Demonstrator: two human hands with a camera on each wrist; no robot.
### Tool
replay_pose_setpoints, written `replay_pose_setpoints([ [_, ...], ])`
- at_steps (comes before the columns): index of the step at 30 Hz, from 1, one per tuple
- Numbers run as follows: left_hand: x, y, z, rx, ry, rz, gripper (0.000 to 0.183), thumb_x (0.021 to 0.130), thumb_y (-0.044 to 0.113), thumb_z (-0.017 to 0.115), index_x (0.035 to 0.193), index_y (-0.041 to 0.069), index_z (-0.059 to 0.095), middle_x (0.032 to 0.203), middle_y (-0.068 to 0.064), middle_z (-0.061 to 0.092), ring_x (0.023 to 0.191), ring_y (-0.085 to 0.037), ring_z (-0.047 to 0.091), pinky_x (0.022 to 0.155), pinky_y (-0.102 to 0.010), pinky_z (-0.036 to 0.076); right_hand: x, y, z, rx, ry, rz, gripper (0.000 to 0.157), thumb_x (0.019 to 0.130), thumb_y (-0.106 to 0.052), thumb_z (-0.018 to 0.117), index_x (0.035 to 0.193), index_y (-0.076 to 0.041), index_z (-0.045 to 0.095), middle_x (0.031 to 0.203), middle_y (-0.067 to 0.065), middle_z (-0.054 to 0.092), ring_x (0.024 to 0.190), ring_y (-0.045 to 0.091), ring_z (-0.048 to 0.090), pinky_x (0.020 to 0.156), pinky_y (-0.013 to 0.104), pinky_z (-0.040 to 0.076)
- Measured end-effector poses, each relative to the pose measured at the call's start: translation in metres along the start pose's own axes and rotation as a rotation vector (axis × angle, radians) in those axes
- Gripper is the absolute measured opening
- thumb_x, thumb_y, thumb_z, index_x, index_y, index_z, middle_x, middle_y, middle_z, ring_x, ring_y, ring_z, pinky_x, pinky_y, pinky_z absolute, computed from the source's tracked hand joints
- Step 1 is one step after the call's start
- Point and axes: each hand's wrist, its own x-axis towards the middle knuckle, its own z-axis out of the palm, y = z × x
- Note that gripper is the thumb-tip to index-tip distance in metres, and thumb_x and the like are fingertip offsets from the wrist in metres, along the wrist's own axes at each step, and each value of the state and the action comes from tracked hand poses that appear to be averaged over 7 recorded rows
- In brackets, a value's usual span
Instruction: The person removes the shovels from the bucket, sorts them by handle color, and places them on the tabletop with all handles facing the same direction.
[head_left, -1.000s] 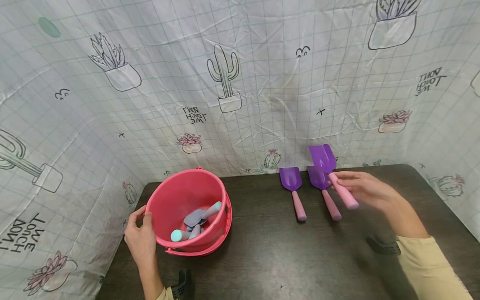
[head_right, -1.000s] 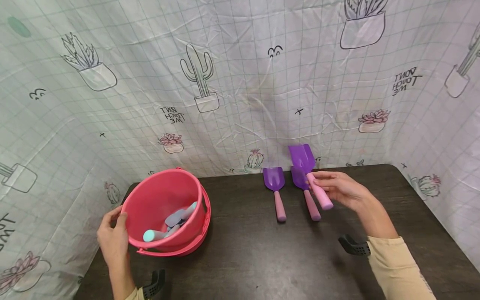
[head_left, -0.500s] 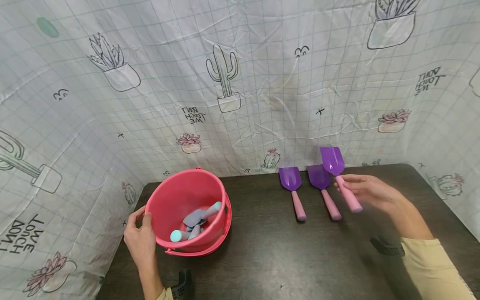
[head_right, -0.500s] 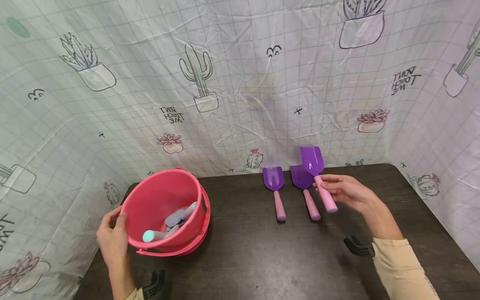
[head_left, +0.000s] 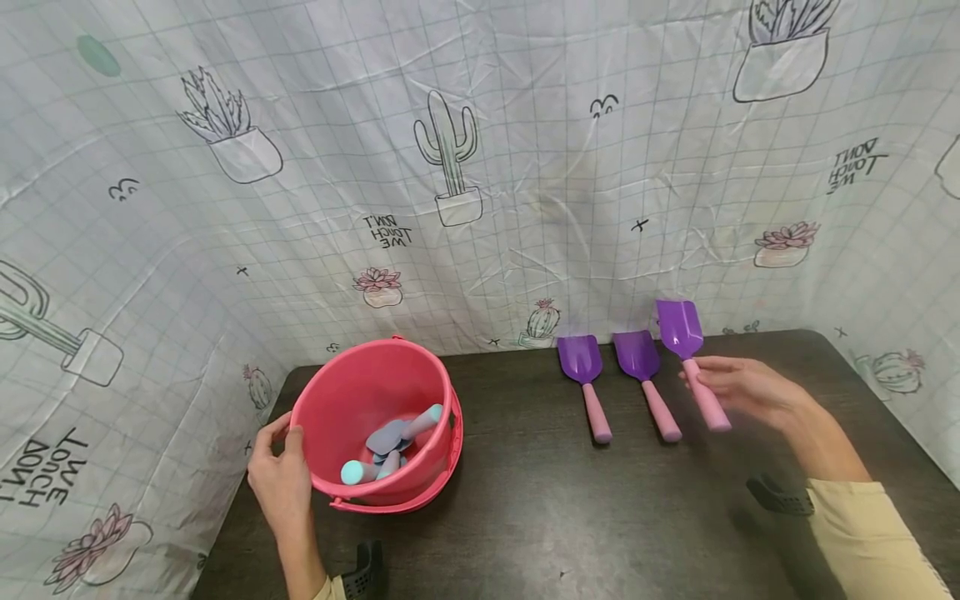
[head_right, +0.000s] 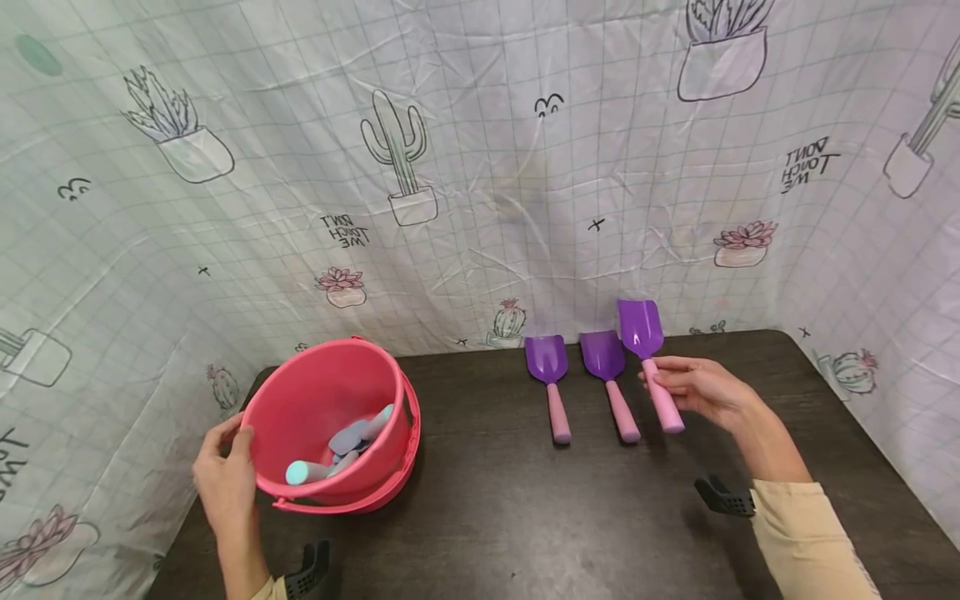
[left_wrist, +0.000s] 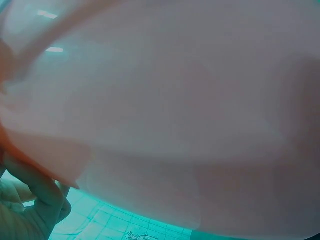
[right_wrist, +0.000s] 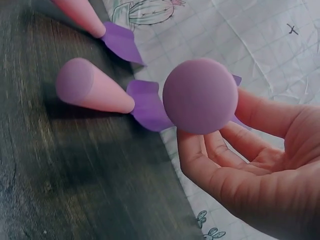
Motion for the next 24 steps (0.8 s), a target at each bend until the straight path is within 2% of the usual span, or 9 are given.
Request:
replay_pose_setpoints([
  [3,0.000,0.000,0.000,-0.003,-0.003,-0.006,0.033,0.104,0.015,0.055,0.131,-0.001,0.067,0.119,-0.019,0.064,0.080,0.004,0.053,0.067,-0.008,0.044,0.000,0.003,-0.004,-0.018,0.014,0.019,0.030,0.107,0.001,0.048,0.119,-0.016,0.070,0.113,-0.002,0.074,0.106,0.013,0.069,0.086,0.030,0.056],
  [8,0.000,0.000,0.000,-0.002,-0.008,-0.013,0.034,0.105,0.016,0.054,0.132,-0.001,0.066,0.120,-0.019,0.064,0.082,0.001,0.053,0.067,-0.008,0.044,0.000,0.006,-0.008,-0.061,0.025,0.036,0.029,0.107,0.000,0.050,0.132,-0.006,0.062,0.113,-0.004,0.073,0.105,0.012,0.069,0.086,0.031,0.055],
  [11,0.000,0.000,0.000,-0.001,-0.008,-0.014,0.034,0.105,0.016,0.054,0.132,-0.001,0.066,0.120,-0.019,0.064,0.083,-0.001,0.054,0.067,-0.008,0.044,0.000,0.007,-0.011,-0.103,0.043,0.053,0.038,0.107,-0.002,0.051,0.144,0.007,0.049,0.113,-0.005,0.073,0.105,0.011,0.068,0.087,0.031,0.055],
  [15,-0.001,0.000,0.000,0.002,-0.007,-0.014,0.034,0.105,0.015,0.054,0.132,-0.001,0.066,0.119,-0.018,0.064,0.082,0.000,0.054,0.067,-0.008,0.044,0.000,0.009,-0.013,-0.176,0.077,0.076,0.057,0.107,-0.005,0.052,0.151,0.020,0.026,0.114,-0.008,0.072,0.104,0.008,0.068,0.087,0.030,0.055],
  [19,0.000,0.000,0.000,-0.002,-0.005,-0.012,0.034,0.104,0.015,0.055,0.131,-0.001,0.067,0.118,-0.018,0.064,0.080,0.003,0.053,0.066,-0.008,0.044,0.001,0.010,-0.016,-0.224,0.111,0.094,0.066,0.107,-0.007,0.053,0.153,0.022,0.015,0.114,-0.010,0.071,0.103,0.006,0.067,0.087,0.030,0.055],
  [24,0.000,0.001,0.000,0.004,-0.007,-0.013,0.034,0.104,0.015,0.054,0.131,-0.002,0.066,0.118,-0.019,0.064,0.082,-0.001,0.054,0.067,-0.008,0.044,0.002,0.014,-0.022,-0.241,0.140,0.107,0.066,0.107,-0.007,0.054,0.153,0.022,0.016,0.112,-0.010,0.072,0.100,0.004,0.068,0.086,0.029,0.056],
])
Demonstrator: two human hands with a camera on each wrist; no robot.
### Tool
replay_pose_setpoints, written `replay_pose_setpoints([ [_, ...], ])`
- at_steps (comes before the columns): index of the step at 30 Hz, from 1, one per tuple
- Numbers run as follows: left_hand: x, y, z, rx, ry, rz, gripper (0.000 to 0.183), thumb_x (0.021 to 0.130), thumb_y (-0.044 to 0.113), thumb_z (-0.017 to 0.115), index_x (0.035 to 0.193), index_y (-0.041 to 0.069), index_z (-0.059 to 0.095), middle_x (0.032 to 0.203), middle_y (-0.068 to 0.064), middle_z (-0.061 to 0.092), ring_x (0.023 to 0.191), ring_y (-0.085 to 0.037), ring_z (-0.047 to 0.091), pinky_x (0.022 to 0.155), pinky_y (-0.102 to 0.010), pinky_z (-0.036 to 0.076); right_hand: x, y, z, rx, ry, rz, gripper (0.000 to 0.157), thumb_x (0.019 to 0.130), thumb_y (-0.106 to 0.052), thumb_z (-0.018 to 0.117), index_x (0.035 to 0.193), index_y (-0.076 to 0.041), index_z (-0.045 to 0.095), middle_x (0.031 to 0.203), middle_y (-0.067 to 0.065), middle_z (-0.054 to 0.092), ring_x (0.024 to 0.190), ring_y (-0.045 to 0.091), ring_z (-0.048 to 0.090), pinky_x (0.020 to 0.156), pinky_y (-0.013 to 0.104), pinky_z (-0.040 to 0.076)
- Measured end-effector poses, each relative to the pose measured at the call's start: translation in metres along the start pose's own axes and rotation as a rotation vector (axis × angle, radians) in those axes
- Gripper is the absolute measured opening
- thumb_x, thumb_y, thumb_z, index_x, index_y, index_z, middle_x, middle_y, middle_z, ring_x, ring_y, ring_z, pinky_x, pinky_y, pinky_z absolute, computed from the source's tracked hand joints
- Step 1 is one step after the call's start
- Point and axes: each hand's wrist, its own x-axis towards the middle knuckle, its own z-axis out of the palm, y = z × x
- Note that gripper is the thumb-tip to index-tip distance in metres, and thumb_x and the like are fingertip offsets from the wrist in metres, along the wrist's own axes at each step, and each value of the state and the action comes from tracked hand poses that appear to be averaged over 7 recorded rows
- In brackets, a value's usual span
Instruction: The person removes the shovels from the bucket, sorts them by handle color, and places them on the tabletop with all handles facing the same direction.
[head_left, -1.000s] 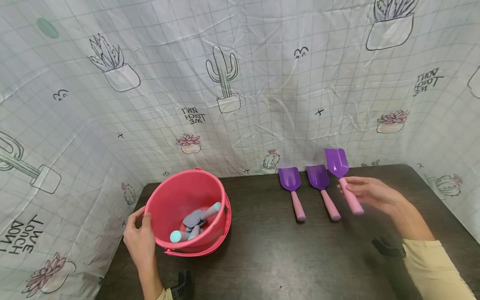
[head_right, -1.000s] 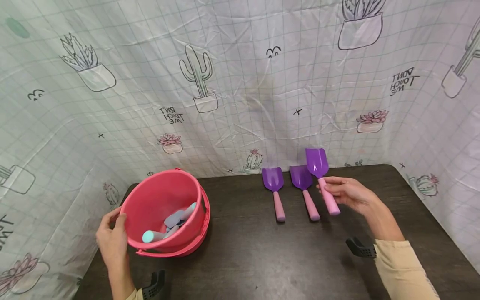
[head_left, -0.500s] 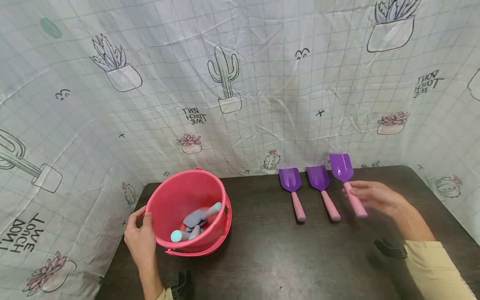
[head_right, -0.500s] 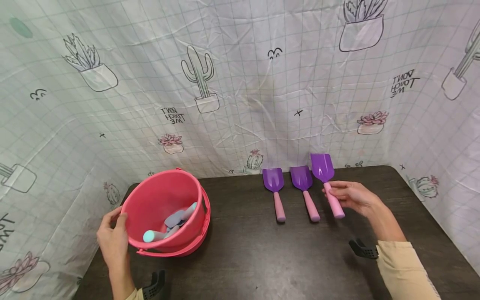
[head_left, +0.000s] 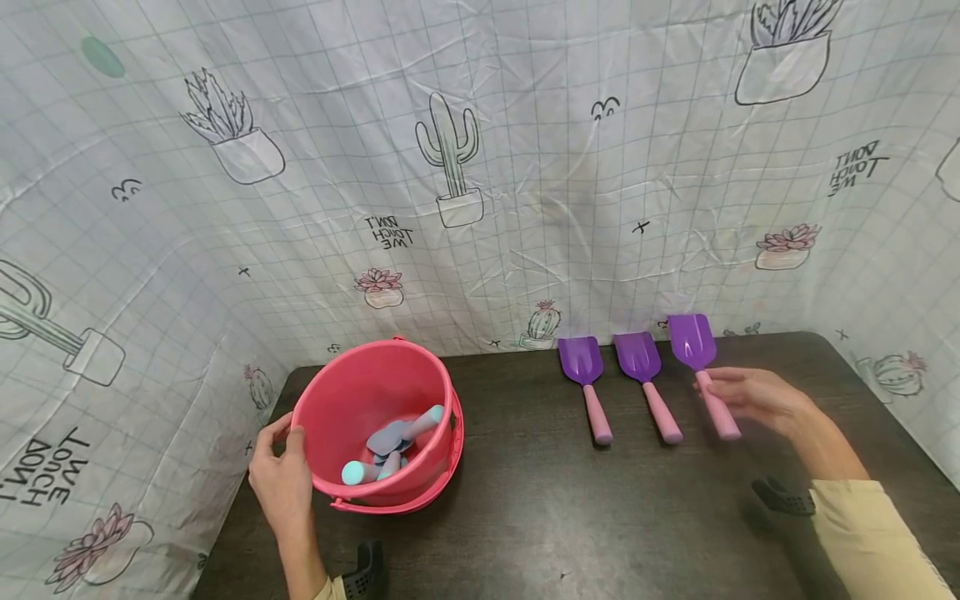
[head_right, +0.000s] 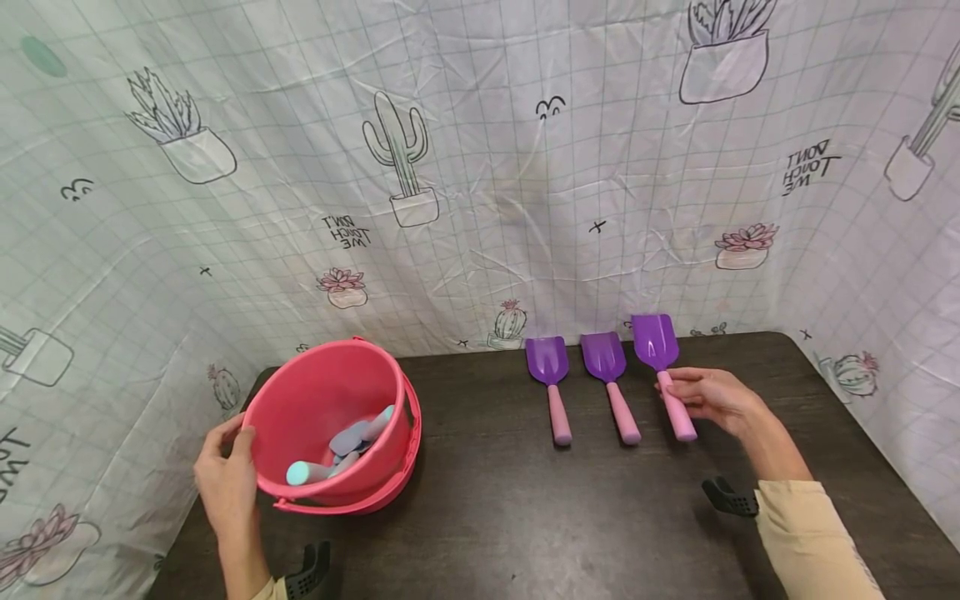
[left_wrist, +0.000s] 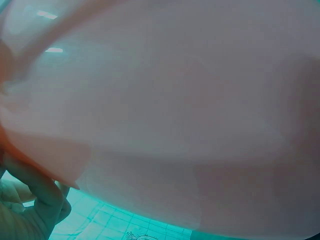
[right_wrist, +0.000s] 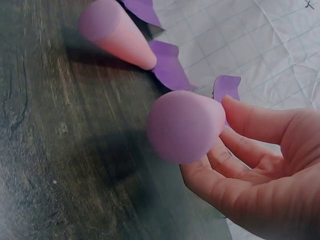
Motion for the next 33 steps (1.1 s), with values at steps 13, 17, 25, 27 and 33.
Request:
replay_pose_setpoints([
  [13,-0.001,-0.001,0.001,-0.008,0.001,0.006,0.034,0.104,0.015,0.054,0.131,-0.002,0.066,0.117,-0.019,0.064,0.085,-0.008,0.057,0.067,-0.007,0.045,-0.002,0.000,-0.005,-0.176,0.046,0.055,0.065,0.103,-0.005,0.059,0.147,0.027,0.022,0.119,0.006,0.067,0.094,0.001,0.064,0.085,0.032,0.056],
  [17,-0.001,-0.001,0.001,-0.004,0.000,0.003,0.034,0.104,0.015,0.053,0.131,-0.002,0.066,0.117,-0.019,0.064,0.085,-0.006,0.056,0.067,-0.007,0.045,-0.002,-0.001,-0.004,-0.222,0.043,0.052,0.064,0.103,-0.005,0.058,0.145,0.029,0.024,0.126,0.016,0.066,0.094,0.002,0.064,0.085,0.031,0.056],
  [25,-0.002,-0.001,0.000,-0.012,-0.002,0.005,0.034,0.104,0.015,0.053,0.131,-0.003,0.066,0.116,-0.018,0.063,0.080,0.000,0.055,0.067,-0.008,0.045,0.000,-0.004,-0.004,-0.261,0.061,0.078,0.063,0.103,-0.005,0.058,0.144,0.029,0.025,0.125,0.019,0.067,0.094,0.002,0.064,0.086,0.034,0.056],
  [27,-0.002,-0.001,0.000,-0.012,0.000,0.006,0.034,0.104,0.015,0.053,0.131,-0.003,0.066,0.115,-0.018,0.063,0.080,-0.001,0.056,0.066,-0.008,0.045,0.000,-0.005,-0.004,-0.281,0.068,0.086,0.062,0.103,-0.005,0.058,0.143,0.029,0.026,0.127,0.023,0.066,0.094,0.003,0.064,0.087,0.036,0.056],
  [33,-0.001,-0.001,0.000,-0.010,0.004,0.005,0.034,0.104,0.014,0.053,0.131,-0.003,0.066,0.116,-0.018,0.063,0.084,-0.007,0.056,0.067,-0.008,0.045,0.001,-0.008,-0.004,-0.323,0.094,0.112,0.061,0.103,-0.006,0.058,0.142,0.030,0.028,0.130,0.032,0.061,0.094,0.005,0.063,0.089,0.040,0.057],
])
